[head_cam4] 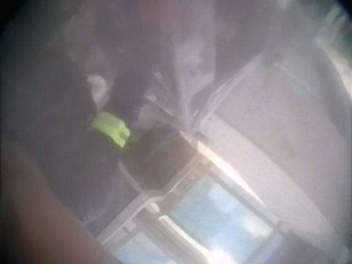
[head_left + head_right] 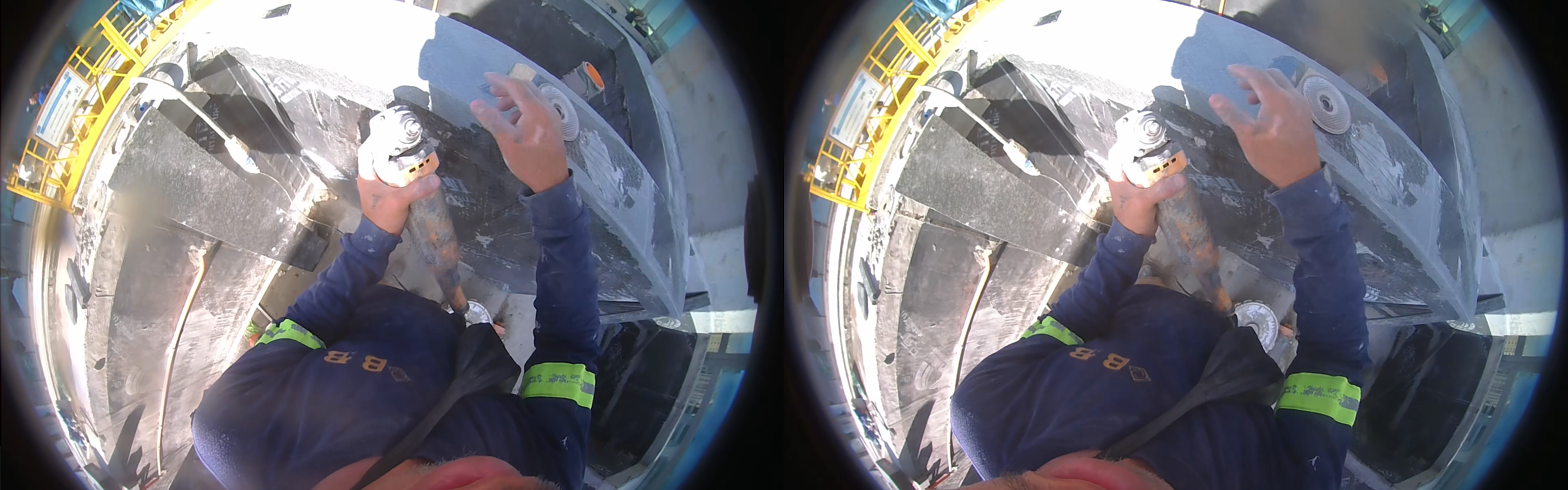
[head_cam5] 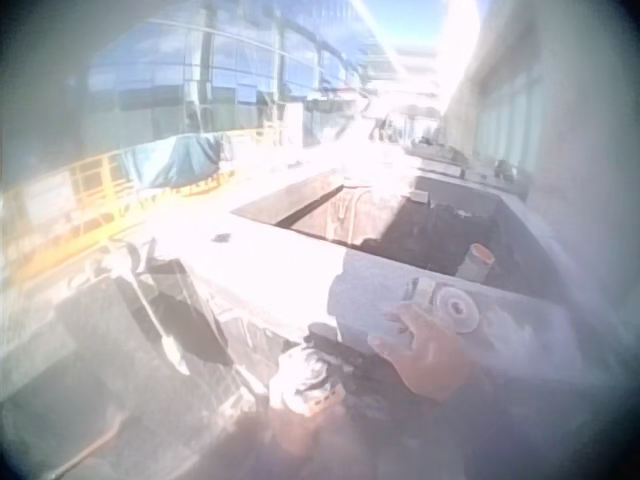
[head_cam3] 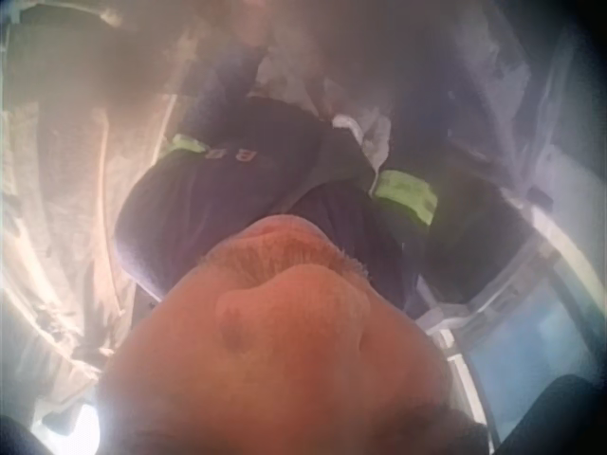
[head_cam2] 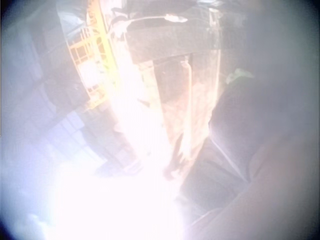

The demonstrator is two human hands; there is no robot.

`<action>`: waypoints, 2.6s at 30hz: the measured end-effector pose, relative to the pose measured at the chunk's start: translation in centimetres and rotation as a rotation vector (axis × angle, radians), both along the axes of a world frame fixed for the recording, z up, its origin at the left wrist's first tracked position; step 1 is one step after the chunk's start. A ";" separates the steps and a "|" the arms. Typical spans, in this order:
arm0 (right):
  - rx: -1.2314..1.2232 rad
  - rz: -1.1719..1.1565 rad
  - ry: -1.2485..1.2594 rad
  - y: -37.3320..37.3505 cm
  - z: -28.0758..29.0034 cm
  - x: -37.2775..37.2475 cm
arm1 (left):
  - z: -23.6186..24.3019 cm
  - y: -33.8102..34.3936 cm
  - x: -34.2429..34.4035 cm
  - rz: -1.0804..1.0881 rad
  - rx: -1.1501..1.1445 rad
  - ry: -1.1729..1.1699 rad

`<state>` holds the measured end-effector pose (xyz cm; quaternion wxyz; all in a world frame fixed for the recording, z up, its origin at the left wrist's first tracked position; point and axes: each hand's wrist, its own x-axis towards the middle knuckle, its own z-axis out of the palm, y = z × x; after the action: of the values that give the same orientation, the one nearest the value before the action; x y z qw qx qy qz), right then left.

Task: The person changes a grinding disc on a handheld angle grinder, then grinds the edge of a dark stone block on a workbench. The person holds the block with one hand and operates the grinder with the other, creating dust as the edge is smoothed.

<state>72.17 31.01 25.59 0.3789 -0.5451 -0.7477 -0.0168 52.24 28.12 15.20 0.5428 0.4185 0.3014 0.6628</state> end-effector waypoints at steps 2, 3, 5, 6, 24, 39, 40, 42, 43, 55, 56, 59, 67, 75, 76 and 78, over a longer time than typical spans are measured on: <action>-0.134 0.236 0.093 -1.3 -0.3 -4.4 | 0.0 -0.1 0.1 -0.033 0.004 -0.010; -0.044 0.333 0.036 -1.6 -0.4 -5.8 | 0.0 -0.1 0.1 -0.020 0.026 0.046; -0.015 0.274 -0.016 -1.8 -0.3 -7.1 | -0.1 -0.2 0.0 0.016 0.054 0.155; -0.033 0.223 -0.060 -1.8 -0.3 -7.3 | -0.1 -0.3 0.0 -0.002 0.069 0.133; 0.236 0.160 -0.054 -4.7 -0.9 -5.8 | -1.3 -0.2 1.3 0.159 0.247 0.293; -0.032 0.412 0.708 -1.5 -3.3 -7.8 | 1.1 -0.2 0.7 0.022 0.016 0.004; -0.007 0.418 0.662 -1.6 -3.2 -7.8 | 1.0 -0.2 0.6 -0.001 -0.006 -0.046; 0.028 0.396 0.600 -1.9 -2.8 -7.6 | 1.0 -0.2 0.5 -0.018 -0.003 -0.067; 0.040 0.378 0.534 -2.0 -2.6 -7.5 | 1.0 -0.2 0.5 -0.038 -0.016 -0.091; 0.095 0.361 0.398 -2.2 -2.2 -6.6 | 0.7 0.3 0.6 -0.008 0.007 0.036; 0.083 0.363 0.396 -2.2 -2.2 -6.5 | 0.7 0.3 0.7 0.000 0.029 0.067; 0.059 0.358 0.387 -2.3 -2.4 -6.2 | 0.7 0.1 0.7 0.007 0.023 0.089; 0.026 0.356 0.295 -1.9 -2.1 -5.7 | 0.9 0.1 0.7 0.066 0.105 0.161; -0.030 0.213 0.247 -2.1 0.8 -1.2 | 0.9 -0.2 0.3 0.107 0.153 0.207; 0.016 0.071 0.140 -1.8 1.7 0.8 | 0.9 -0.3 0.2 0.126 0.138 0.216; 0.098 -0.086 -0.098 -1.2 2.7 4.5 | 0.8 -0.6 0.0 0.098 0.096 0.167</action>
<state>76.66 29.78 28.26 0.3670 -0.5558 -0.7397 -0.0964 52.28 27.55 15.98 0.4620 0.4826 0.3337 0.6650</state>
